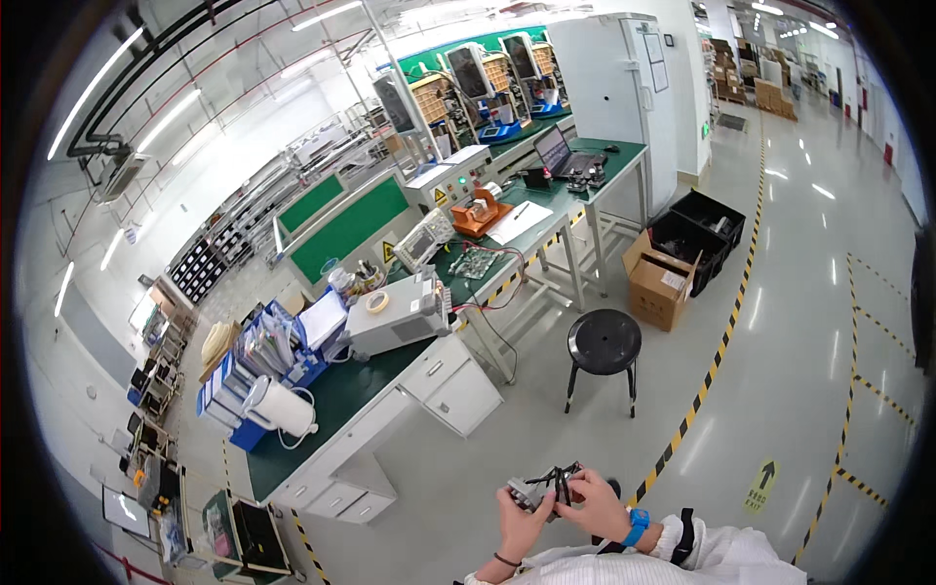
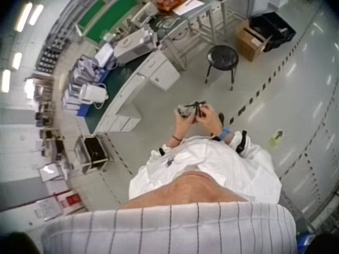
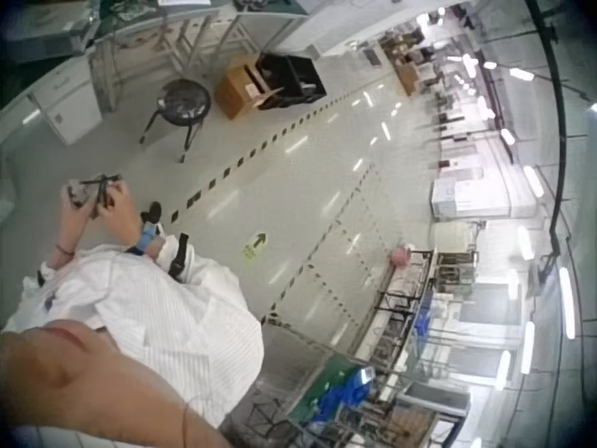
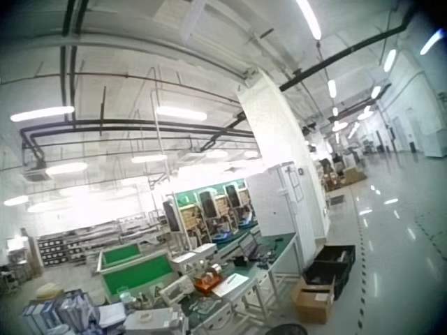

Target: The person is testing a circuit board using an oscilloscope and power supply, then recording the data on a log sheet.

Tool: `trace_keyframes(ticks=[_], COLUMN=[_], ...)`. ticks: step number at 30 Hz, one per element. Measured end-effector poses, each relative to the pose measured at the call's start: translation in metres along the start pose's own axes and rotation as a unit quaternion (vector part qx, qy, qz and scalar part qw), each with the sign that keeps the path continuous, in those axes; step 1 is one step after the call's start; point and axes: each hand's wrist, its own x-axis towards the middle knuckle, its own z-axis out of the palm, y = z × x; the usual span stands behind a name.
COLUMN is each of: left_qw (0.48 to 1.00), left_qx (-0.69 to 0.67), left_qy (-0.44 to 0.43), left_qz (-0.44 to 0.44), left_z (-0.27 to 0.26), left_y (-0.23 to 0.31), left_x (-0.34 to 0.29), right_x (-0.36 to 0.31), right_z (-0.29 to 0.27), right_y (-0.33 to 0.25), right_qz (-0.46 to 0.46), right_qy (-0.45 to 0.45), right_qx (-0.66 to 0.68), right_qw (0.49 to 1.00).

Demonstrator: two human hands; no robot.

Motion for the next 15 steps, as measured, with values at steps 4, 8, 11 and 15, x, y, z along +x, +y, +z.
trace_keyframes(ticks=[4,8,11,15], left_qw=[0.999,0.992,0.975,0.967], left_qx=[0.033,0.128,0.205,0.221], left_qy=[-0.019,-0.001,0.058,0.104], left_qz=[0.0,0.008,0.067,0.077], left_z=[0.03,0.047,0.053,0.048], left_y=[0.014,0.043,0.055,0.053], left_x=[0.109,0.209,0.287,0.376], right_x=[0.102,0.205,0.289,0.382], right_z=[-0.021,-0.033,-0.037,-0.022], right_y=[0.016,0.041,0.064,0.092], right_qz=[0.034,0.097,0.101,0.163], right_qy=[0.045,0.04,0.023,-0.014], right_qx=[0.004,0.116,0.153,0.243], right_qw=[0.998,0.988,0.983,0.956])
